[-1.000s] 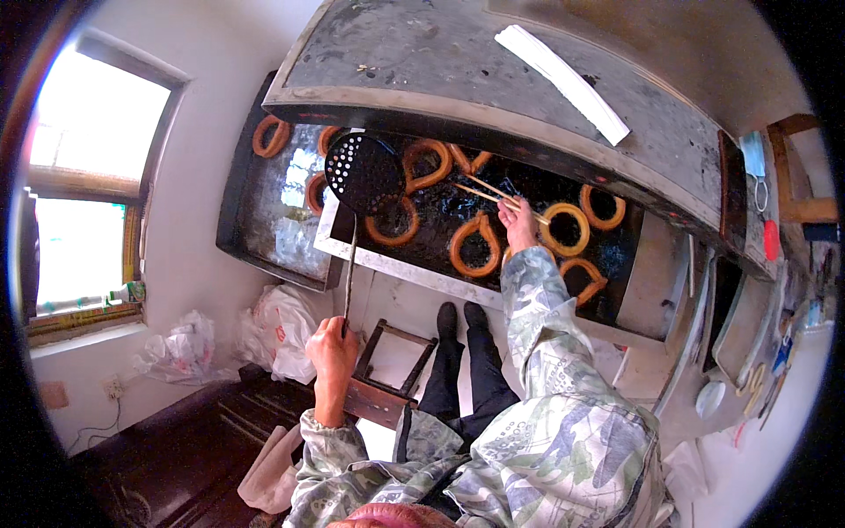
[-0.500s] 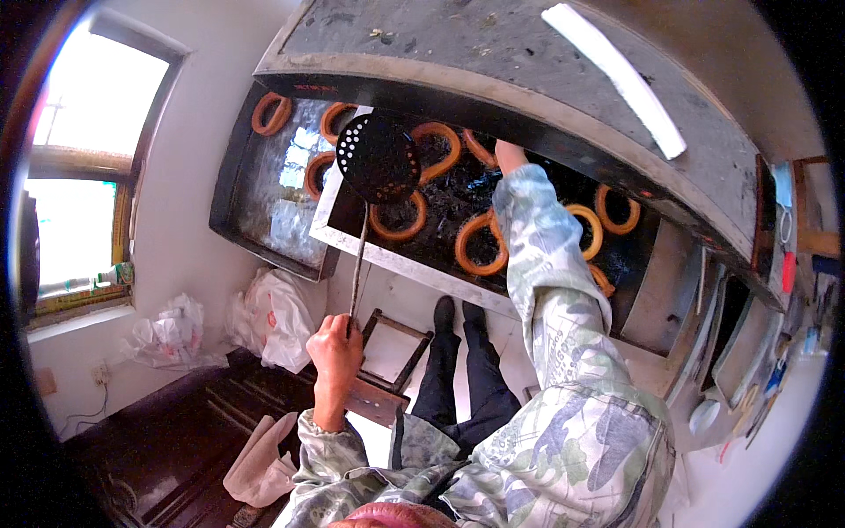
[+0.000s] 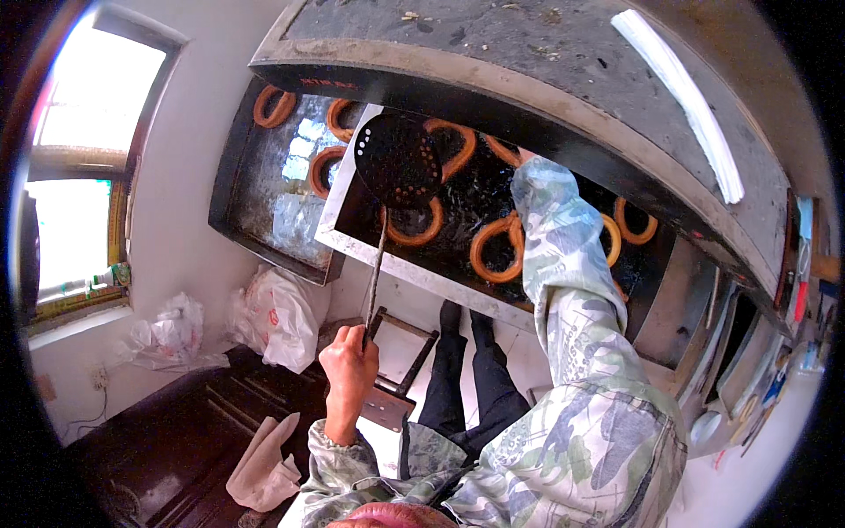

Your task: The person uses a skimmer and chopsticks to flip dough rings in hot oil, transfers them to a tray and bowls, and weighs the bowls on a scale.

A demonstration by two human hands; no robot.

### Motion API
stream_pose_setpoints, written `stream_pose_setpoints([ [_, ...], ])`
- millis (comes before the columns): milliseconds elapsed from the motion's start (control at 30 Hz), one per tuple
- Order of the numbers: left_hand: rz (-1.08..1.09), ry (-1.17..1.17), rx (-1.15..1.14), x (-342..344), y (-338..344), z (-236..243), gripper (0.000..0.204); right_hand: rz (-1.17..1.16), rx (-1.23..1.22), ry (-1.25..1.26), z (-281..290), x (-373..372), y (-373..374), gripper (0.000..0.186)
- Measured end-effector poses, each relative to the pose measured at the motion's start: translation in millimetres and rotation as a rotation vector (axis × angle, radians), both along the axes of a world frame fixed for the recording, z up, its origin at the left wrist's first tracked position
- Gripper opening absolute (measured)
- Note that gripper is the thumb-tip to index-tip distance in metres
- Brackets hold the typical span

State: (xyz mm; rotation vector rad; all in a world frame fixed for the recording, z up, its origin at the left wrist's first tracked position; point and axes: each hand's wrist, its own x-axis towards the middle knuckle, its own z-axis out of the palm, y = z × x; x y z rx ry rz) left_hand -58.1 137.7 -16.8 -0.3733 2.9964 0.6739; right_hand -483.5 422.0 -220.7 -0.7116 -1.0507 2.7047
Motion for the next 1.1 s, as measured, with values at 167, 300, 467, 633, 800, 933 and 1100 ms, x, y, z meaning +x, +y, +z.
stream_pose_setpoints([
  [167, -0.027, -0.005, -0.008, -5.4, -0.4, -9.8, 0.011, 0.059, -0.091, -0.011, -19.6, 4.7, -21.6, 0.028],
  [300, 0.009, 0.004, 0.014, -6.1, 4.3, -15.4, 0.016, 0.091, -0.141, -0.013, -23.2, 0.5, -31.4, 0.028],
  [467, -0.017, -0.031, 0.024, -9.2, 3.3, -16.4, 0.017, 0.090, -0.173, 0.003, -20.8, -7.1, -27.1, 0.028],
  [633, -0.011, -0.034, 0.038, -13.3, 7.0, -11.8, 0.017, 0.097, -0.235, -0.009, -29.2, -9.5, -52.1, 0.027],
  [800, -0.024, -0.046, 0.016, -9.5, 7.4, -9.6, 0.015, 0.078, -0.284, -0.017, -33.9, -8.7, -47.4, 0.027],
  [933, -0.044, 0.007, 0.018, -7.8, 9.5, -5.9, 0.011, 0.040, -0.275, -0.016, -29.6, -4.3, -9.5, 0.027],
  [1100, -0.035, 0.021, 0.037, -3.7, 20.8, 11.0, 0.011, -0.011, -0.229, -0.010, -5.2, 9.2, 43.7, 0.027],
])
